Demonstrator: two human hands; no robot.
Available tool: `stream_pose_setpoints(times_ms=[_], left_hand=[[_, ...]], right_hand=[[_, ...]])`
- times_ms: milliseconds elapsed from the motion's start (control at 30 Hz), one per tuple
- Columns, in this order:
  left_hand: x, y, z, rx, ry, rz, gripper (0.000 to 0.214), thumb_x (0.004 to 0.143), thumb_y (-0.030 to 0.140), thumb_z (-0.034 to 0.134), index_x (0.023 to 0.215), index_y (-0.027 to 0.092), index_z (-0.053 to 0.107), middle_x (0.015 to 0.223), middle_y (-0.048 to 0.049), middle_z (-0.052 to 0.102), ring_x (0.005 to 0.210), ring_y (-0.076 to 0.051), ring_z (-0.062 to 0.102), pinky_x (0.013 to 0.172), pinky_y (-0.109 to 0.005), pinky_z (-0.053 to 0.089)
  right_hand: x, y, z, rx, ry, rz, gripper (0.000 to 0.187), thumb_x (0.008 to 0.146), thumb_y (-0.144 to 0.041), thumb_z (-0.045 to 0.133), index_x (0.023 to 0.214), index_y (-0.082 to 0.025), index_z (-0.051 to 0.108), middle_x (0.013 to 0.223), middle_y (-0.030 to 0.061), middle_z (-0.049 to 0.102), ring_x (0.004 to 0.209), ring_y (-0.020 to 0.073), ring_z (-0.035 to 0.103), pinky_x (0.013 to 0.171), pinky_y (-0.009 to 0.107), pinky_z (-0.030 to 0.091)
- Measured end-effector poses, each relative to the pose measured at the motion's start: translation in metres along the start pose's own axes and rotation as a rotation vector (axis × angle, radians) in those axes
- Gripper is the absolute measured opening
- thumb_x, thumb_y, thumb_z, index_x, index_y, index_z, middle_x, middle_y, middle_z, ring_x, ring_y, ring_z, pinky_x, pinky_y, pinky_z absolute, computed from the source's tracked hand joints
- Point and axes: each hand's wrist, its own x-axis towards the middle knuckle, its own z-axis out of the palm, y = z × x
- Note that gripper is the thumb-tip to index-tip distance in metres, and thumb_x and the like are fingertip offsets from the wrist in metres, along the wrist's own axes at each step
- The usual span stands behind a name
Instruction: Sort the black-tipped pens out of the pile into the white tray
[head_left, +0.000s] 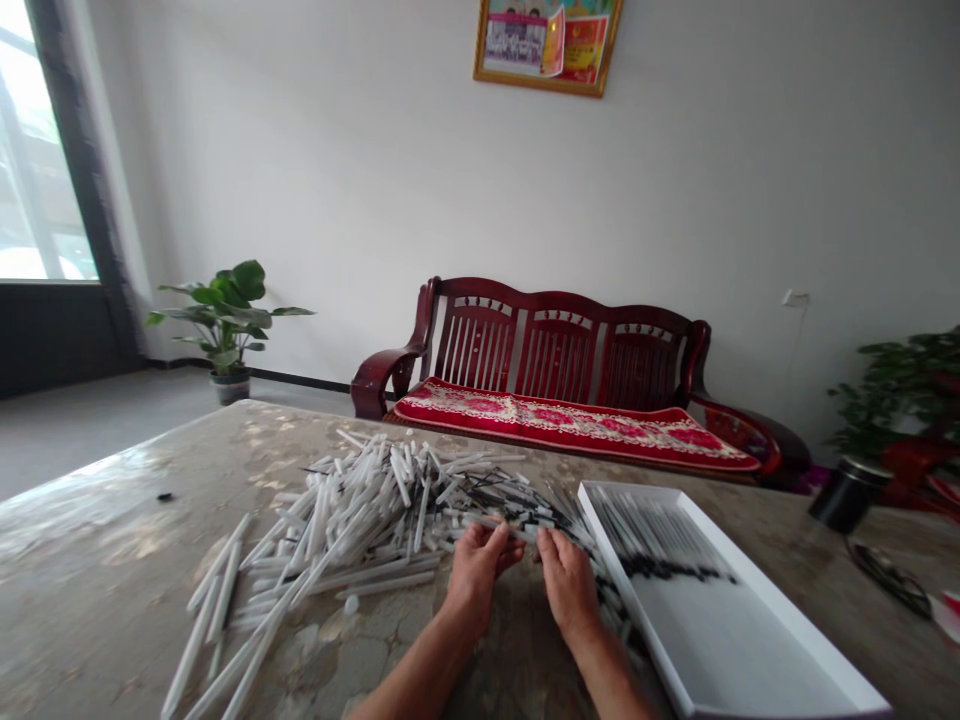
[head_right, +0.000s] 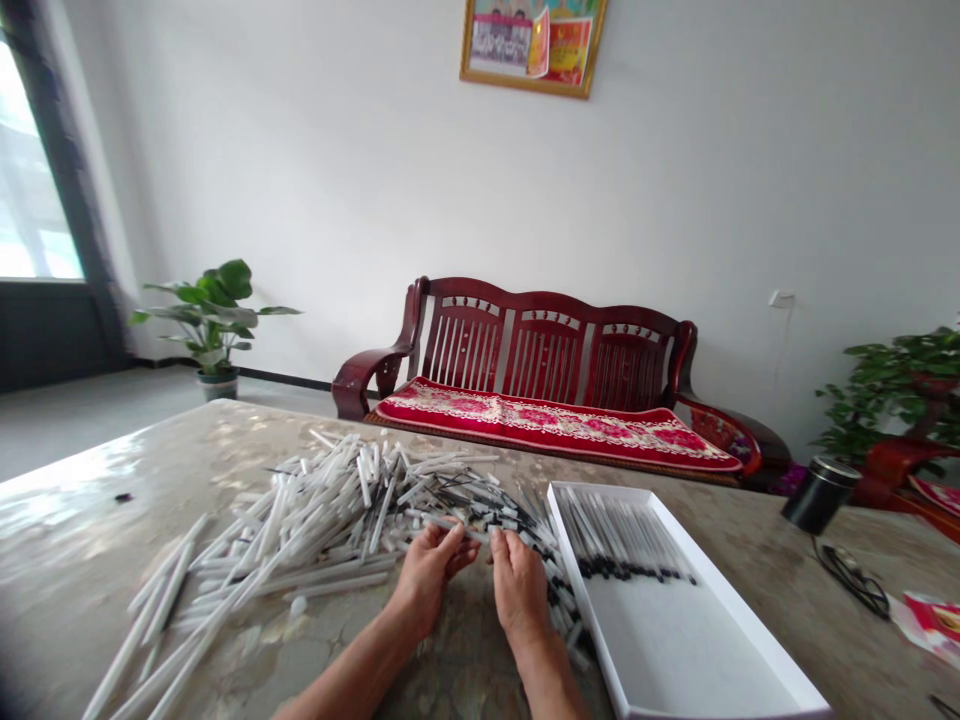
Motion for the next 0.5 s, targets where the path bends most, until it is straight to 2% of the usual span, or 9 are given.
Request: stream_pose_setpoints(times_ms=[100, 233, 400, 500], left_hand=[[0.0014, -0.0011, -0.0007, -0.003, 0.02, 0.003, 0.042, 0.053, 0.034, 0.09, 0.078, 0.016, 0.061, 0.064, 0.0, 0.069, 0.059, -0.014, 0.069, 0.06, -0.025, 0.057], [0.0018, -0.0007, -0.001, 0.0, 0.014, 0.0, 0.045, 0.051, 0.037, 0.091, 0.078, 0.015, 0.061, 0.064, -0.0008, 0.07, 0.058, -0.013, 0.068, 0.06, -0.024, 0.057], [0.0003, -0.0017, -0.0001, 0.016, -0.002, 0.009, 0.049, 0.047, 0.039, 0.091, 0.078, 0.015, 0.061, 0.062, -0.0001, 0.069, 0.057, -0.014, 0.068, 0.058, -0.023, 0.056], [-0.0001, -0.0014, 0.0001, -0.001, -0.001, 0.012, 0.047, 0.049, 0.037, 0.091, 0.077, 0.015, 0.061, 0.063, -0.0002, 0.07, 0.057, -0.013, 0.067, 0.058, -0.023, 0.057]], right_hand=[[0.0003, 0.0007, -0.0001, 0.018, 0.0, 0.003, 0.052, 0.094, -0.058, 0.029, 0.072, -0.022, 0.059, 0.063, 0.0031, 0.065, 0.062, 0.0192, 0.061, 0.058, 0.026, 0.039], [0.0007, 0.0027, 0.0019, 0.021, 0.002, -0.017, 0.047, 0.092, -0.059, 0.034, 0.071, -0.023, 0.056, 0.058, 0.0, 0.06, 0.055, 0.0172, 0.055, 0.053, 0.026, 0.035], [0.0019, 0.0028, 0.0058, 0.171, 0.006, 0.096, 0.054, 0.09, -0.065, 0.032, 0.06, -0.023, 0.05, 0.052, 0.0008, 0.056, 0.05, 0.0169, 0.052, 0.05, 0.027, 0.037], [0.0017, -0.0012, 0.0062, 0.27, -0.027, 0.132, 0.055, 0.088, -0.068, 0.034, 0.061, -0.023, 0.052, 0.051, 0.0002, 0.054, 0.048, 0.0167, 0.05, 0.048, 0.027, 0.038]])
